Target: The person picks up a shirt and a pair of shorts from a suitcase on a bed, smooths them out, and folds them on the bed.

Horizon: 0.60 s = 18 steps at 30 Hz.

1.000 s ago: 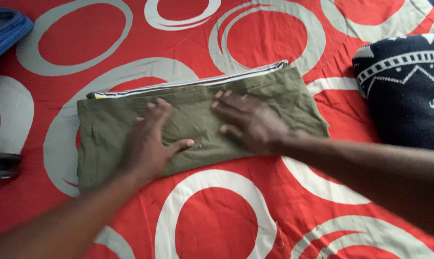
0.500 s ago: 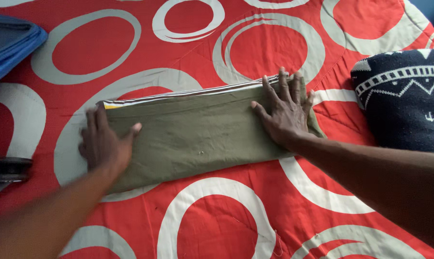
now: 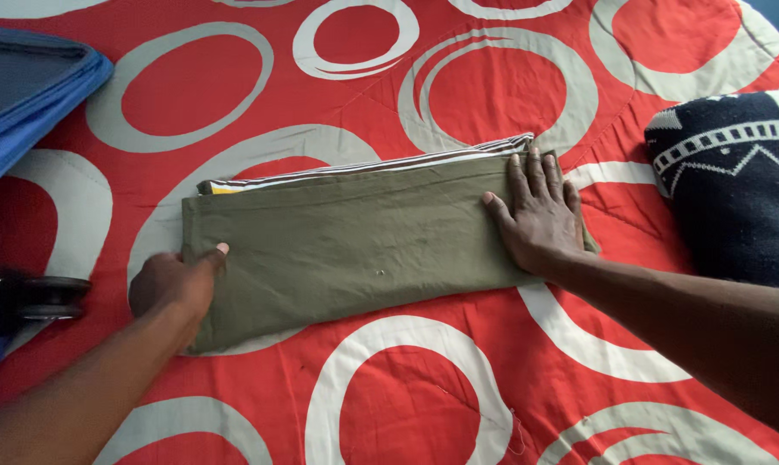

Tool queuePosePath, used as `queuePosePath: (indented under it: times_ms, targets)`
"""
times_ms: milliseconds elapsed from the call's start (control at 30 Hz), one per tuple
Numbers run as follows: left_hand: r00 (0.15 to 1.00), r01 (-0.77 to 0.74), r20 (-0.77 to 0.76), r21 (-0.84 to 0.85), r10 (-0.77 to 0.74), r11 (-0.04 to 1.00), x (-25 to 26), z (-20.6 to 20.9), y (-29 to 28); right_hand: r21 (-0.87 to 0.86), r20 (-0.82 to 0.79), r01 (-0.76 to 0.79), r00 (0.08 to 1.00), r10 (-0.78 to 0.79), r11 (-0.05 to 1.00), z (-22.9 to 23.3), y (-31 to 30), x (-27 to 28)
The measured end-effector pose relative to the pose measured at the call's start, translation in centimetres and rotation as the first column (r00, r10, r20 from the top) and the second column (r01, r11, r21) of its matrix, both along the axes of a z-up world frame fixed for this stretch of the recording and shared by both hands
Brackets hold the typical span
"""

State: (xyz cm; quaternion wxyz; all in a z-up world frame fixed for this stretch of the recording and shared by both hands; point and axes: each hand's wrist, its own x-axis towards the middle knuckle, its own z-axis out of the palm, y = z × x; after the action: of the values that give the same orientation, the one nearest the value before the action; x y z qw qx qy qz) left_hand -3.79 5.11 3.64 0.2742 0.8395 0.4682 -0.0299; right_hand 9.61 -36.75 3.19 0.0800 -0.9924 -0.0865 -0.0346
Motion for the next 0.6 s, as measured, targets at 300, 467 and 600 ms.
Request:
queuePosePath:
  times_ms: [300,467,600]
  targets:
    - [0.99,-0.026,0.124,-0.345,0.073,0.938,-1.0,1.4,0.1,0.008,0.158,-0.191,0.97,0.187,0.982,0.0,0.5,-2.2]
    - [0.945,0.115,0.327,-0.361,0.011,0.926,-2.0,2.3,-0.6,0.01,0.021,-0.368,0.93,0.367,0.93,1.6,2.3,-5.6]
    - [0.923,0.112,0.382,-0.361,0.038,0.926,-1.7,4.0,-1.0,-0.046,0.074,-0.518,0.851,0.52,0.854,2.1,3.6,-8.3]
